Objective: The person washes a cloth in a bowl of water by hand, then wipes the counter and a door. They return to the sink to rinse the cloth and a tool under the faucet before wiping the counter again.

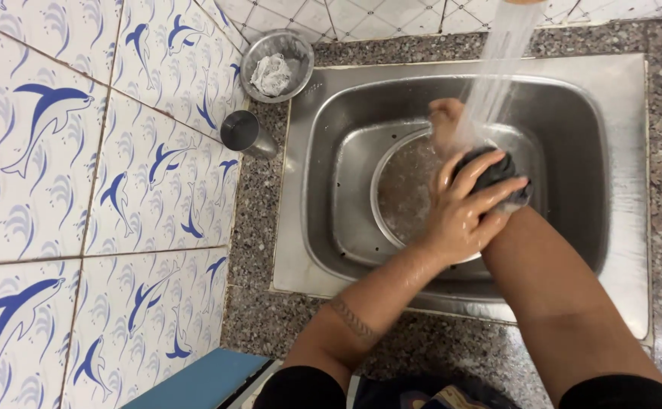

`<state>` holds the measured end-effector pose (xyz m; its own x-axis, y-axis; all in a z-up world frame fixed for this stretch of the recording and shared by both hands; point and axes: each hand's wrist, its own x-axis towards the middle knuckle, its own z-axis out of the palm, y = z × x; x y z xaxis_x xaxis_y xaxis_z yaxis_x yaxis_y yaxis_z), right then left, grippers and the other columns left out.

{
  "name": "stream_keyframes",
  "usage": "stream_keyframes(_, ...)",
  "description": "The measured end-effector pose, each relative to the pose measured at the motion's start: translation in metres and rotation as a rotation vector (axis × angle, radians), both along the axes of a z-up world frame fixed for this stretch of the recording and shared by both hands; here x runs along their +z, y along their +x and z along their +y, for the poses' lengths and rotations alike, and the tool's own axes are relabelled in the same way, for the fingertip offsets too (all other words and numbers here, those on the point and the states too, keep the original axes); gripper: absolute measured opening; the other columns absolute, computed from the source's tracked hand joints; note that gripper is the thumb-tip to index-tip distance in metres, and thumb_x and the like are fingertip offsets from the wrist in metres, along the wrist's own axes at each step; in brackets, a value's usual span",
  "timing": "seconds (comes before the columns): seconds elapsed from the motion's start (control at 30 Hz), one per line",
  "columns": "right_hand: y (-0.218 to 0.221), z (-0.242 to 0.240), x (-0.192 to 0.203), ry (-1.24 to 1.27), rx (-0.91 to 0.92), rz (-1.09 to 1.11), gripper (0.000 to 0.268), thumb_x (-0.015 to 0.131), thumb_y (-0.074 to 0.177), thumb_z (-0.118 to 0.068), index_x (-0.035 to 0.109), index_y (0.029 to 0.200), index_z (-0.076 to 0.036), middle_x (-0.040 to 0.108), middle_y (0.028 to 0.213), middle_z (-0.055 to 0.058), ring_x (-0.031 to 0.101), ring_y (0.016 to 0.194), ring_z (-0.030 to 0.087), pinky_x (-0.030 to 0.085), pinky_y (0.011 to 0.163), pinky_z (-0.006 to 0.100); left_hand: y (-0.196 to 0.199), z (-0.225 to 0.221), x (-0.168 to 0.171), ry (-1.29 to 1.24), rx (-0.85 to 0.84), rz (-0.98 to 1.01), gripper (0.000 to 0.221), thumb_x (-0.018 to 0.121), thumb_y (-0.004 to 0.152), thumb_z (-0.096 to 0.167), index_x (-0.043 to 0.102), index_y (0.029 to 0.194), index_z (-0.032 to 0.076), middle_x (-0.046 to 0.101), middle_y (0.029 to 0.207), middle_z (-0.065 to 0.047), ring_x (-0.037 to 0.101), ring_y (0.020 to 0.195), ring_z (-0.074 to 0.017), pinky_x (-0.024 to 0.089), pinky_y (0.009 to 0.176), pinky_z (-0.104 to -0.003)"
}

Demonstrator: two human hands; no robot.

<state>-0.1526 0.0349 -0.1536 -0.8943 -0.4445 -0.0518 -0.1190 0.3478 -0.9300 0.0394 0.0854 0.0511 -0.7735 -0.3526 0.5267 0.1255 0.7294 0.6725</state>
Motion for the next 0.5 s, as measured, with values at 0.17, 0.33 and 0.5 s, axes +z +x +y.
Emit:
stream_keyframes(0.17,0.032,0.025,0.043,0.643,0.332,0.576,0.029,0.059,0.102,-0.04,0.066,0.127,-0.026,0.062,0.135,0.001,0.053,0.131,0.019,0.043,0.114,0.038,-0.052,-0.054,-0.008,-0.179,-0.038,-0.175,0.041,0.072,0.091,0.032,0.07,0.132,0.036,0.052,0.152,-0.008,0.042,0.145,-0.0334,0.024,0.126,-0.053)
stream_keyframes(0.33,0.031,0.049,0.122,1.065,0.838,0.617,0.054,0.064,0.094,-0.044,0.059,0.141,-0.017,0.052,0.149,0.015,0.042,0.142,0.031,0.031,0.121,0.049,-0.097,-0.094,-0.056,0.152,-0.138,-0.468,0.033,0.07,0.096,0.028,0.072,0.13,0.028,0.073,0.124,-0.004,0.069,0.116,-0.0252,0.05,0.109,-0.042)
stream_keyframes(0.5,0.051,0.071,0.213,1.142,1.023,0.12,0.047,0.067,0.091,-0.05,0.077,0.119,-0.015,0.071,0.124,0.011,0.065,0.12,0.028,0.048,0.109,0.043,-0.1,-0.111,-0.135,0.798,-0.403,-0.293,0.04,0.076,0.093,0.023,0.07,0.131,0.011,0.077,0.117,-0.01,0.073,0.108,-0.0309,0.058,0.095,-0.041)
